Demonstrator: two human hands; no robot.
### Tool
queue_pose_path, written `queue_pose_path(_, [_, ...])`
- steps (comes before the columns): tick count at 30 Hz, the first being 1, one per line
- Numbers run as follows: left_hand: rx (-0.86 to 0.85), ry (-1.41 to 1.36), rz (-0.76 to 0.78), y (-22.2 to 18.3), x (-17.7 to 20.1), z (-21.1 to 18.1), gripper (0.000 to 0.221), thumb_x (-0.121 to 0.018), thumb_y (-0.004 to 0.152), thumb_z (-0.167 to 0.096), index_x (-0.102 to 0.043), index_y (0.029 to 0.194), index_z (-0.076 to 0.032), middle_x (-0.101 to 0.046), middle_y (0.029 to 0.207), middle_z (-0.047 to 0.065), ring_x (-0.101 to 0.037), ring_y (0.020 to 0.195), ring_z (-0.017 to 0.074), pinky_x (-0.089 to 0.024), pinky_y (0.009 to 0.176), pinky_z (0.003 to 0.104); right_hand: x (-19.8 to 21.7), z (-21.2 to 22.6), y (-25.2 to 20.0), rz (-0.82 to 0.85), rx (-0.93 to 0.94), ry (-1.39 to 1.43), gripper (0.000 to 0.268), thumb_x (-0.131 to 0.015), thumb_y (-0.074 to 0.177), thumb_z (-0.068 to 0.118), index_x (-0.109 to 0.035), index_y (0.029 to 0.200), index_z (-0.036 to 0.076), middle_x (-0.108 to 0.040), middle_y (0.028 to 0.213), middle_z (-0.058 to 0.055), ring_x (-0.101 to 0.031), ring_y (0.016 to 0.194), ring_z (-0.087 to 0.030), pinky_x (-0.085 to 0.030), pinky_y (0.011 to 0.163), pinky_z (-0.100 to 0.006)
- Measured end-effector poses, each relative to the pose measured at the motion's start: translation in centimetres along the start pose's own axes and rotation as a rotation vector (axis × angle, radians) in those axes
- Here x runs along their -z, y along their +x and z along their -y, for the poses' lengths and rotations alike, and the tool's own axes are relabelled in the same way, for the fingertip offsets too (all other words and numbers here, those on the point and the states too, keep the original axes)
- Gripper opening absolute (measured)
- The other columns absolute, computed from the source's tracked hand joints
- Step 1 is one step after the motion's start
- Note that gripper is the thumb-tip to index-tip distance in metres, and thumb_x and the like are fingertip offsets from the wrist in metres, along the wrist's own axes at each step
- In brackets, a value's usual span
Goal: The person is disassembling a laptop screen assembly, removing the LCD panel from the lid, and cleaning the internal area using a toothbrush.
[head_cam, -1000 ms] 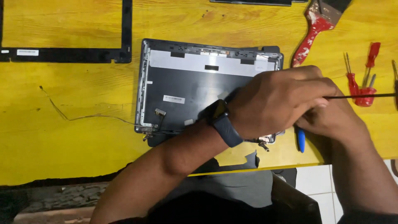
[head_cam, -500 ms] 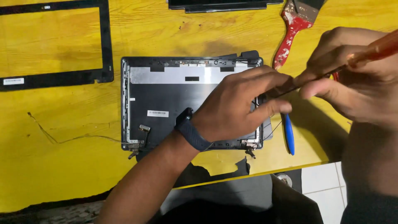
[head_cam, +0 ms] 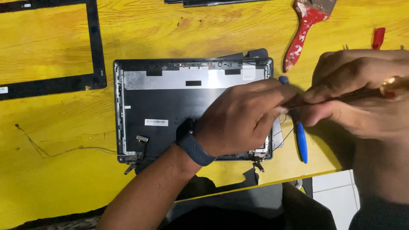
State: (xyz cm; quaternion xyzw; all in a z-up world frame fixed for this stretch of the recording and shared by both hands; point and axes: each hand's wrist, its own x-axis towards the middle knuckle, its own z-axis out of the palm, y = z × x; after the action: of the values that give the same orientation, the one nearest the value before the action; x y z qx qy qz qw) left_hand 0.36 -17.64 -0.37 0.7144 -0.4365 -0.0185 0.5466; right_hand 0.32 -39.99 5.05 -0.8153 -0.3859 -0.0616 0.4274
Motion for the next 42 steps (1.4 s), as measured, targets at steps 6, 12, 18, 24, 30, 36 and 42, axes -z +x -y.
queue_pose_path(6, [-0.043,0.013,-0.056,0.0,-0.8,0.8,0.020,-0.050,0.107,-0.007,-0.065,0.119,0.000,-0.074,0.108,0.018,-0.075,0.095,0.0319,-0.066,0.081,0.042,-0.6,-0.4,0.2,0.006,0.078,0.046,0.037,-0.085,0.067,0.022,-0.057,0.082,0.002,-0.067,0.069,-0.007,-0.068,0.058,-0.011,-0.055,0.050,-0.019])
queue_pose_path(12, [-0.073,-0.054,0.007,0.4,-0.5,0.6,0.019,-0.049,0.102,0.012,-0.063,0.111,0.001,-0.072,0.089,0.012,-0.069,0.070,0.0252,-0.066,0.066,0.039,1.0,-0.7,-0.2,0.209,0.005,0.042,0.015,-0.061,0.086,0.020,-0.074,0.089,0.012,-0.075,0.087,-0.002,-0.077,0.074,-0.008,-0.064,0.068,-0.019])
queue_pose_path(18, [-0.015,-0.087,-0.004,0.7,0.5,-0.7,0.019,-0.047,0.102,0.003,-0.063,0.112,0.002,-0.068,0.108,0.016,-0.068,0.101,0.0329,-0.058,0.090,0.044,0.2,-1.0,-1.2,0.046,-0.063,0.070,0.035,-0.086,0.070,0.019,-0.057,0.087,0.009,-0.063,0.074,-0.002,-0.067,0.063,-0.009,-0.058,0.059,-0.020])
queue_pose_path(24, [0.008,-0.021,0.016,0.4,0.1,-0.2,0.032,-0.064,0.101,-0.029,-0.066,0.122,-0.005,-0.076,0.114,0.012,-0.077,0.101,0.0281,-0.065,0.089,0.040,-0.2,-0.1,-0.8,-0.010,-0.130,0.104,0.041,-0.090,0.068,0.015,-0.055,0.087,0.009,-0.057,0.074,-0.001,-0.059,0.061,-0.008,-0.050,0.059,-0.022])
queue_pose_path(30, [-0.004,-0.030,-0.064,0.1,-0.5,-0.1,0.016,-0.053,0.099,0.006,-0.064,0.108,-0.002,-0.071,0.103,0.015,-0.072,0.096,0.0348,-0.057,0.081,0.043,-0.5,-1.6,-1.3,-0.036,-0.024,0.135,0.051,-0.091,0.062,0.023,-0.056,0.091,0.001,-0.060,0.084,-0.010,-0.061,0.063,-0.013,-0.048,0.060,-0.025])
queue_pose_path(36, [0.013,0.039,-0.036,-0.5,-0.7,0.4,0.025,-0.055,0.103,0.000,-0.067,0.119,-0.015,-0.076,0.115,0.010,-0.077,0.100,0.0309,-0.060,0.083,0.043,0.2,-2.6,-1.6,0.032,0.099,0.031,0.026,-0.067,0.083,0.023,-0.060,0.096,0.001,-0.065,0.090,-0.013,-0.068,0.072,-0.019,-0.057,0.065,-0.027])
queue_pose_path(42, [-0.029,-0.001,-0.035,0.4,0.3,-0.8,0.020,-0.045,0.101,0.001,-0.064,0.097,-0.001,-0.072,0.104,0.012,-0.074,0.097,0.0310,-0.056,0.080,0.042,-0.1,-1.1,-1.0,-0.041,0.044,0.045,0.016,-0.064,0.083,0.015,-0.062,0.087,0.000,-0.066,0.084,-0.014,-0.069,0.069,-0.020,-0.057,0.067,-0.030])
